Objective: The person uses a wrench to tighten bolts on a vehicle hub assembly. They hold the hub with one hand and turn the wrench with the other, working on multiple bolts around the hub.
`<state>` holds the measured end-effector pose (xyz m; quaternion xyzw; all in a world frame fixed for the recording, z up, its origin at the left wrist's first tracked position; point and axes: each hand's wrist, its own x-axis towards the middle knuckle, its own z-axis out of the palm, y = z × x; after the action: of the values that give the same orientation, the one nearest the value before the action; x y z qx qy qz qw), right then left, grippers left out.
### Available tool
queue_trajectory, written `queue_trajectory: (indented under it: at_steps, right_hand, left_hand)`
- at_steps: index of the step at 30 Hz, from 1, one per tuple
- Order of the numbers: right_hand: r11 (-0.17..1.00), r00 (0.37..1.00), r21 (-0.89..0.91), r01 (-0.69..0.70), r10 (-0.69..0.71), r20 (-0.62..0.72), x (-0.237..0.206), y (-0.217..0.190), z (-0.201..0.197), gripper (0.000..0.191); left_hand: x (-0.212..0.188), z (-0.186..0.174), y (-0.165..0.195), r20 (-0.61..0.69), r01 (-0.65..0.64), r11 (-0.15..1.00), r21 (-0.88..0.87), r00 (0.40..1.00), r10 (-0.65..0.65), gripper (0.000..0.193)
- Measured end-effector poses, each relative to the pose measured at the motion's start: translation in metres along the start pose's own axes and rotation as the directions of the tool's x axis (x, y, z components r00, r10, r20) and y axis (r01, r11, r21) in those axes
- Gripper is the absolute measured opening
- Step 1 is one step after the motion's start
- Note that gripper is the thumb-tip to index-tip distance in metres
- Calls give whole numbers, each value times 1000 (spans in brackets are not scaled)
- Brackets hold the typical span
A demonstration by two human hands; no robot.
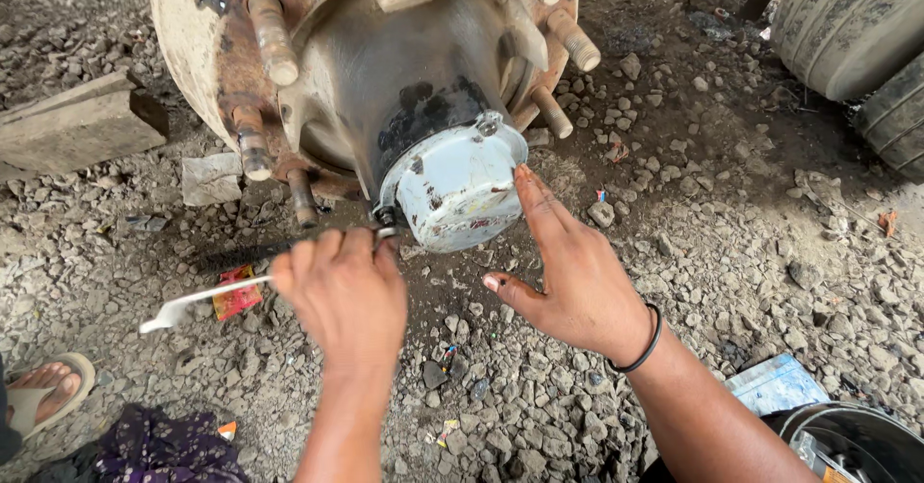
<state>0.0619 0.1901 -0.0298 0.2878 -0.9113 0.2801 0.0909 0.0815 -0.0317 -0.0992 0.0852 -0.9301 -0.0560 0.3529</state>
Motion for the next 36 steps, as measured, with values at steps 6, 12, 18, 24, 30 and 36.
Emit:
queue_trajectory:
  at_steps: [6,12,18,24,30,36]
  right_hand:
    - [1000,1000,-11,-4,4,0,1,-1,1,106]
    - [1000,1000,-23,0,0,-6,2,-2,1,106]
    - [999,1000,-46,-9,9,2,1,-2,2,107]
    - [997,1000,-71,-8,8,4,2,-1,2,106]
    - [999,999,-42,28,-30,-34,-1,0,2,106]
    - [998,999,-54,29,-30,-21,-1,1,3,107]
  left_hand:
    - [-3,15,-8,585,617,581,-531,763,-275,26]
    - [-10,39,15,544,577,3,-817,772,-329,29]
    - [-4,6,-3,-130,-52,991,-123,991,35,14]
    - [1,18,-10,696,695,493,-524,683,-223,20]
    - [-18,47,11,534,601,130,-789,774,-340,27]
    - [-10,36,12,465,564,371,-738,823,-328,29]
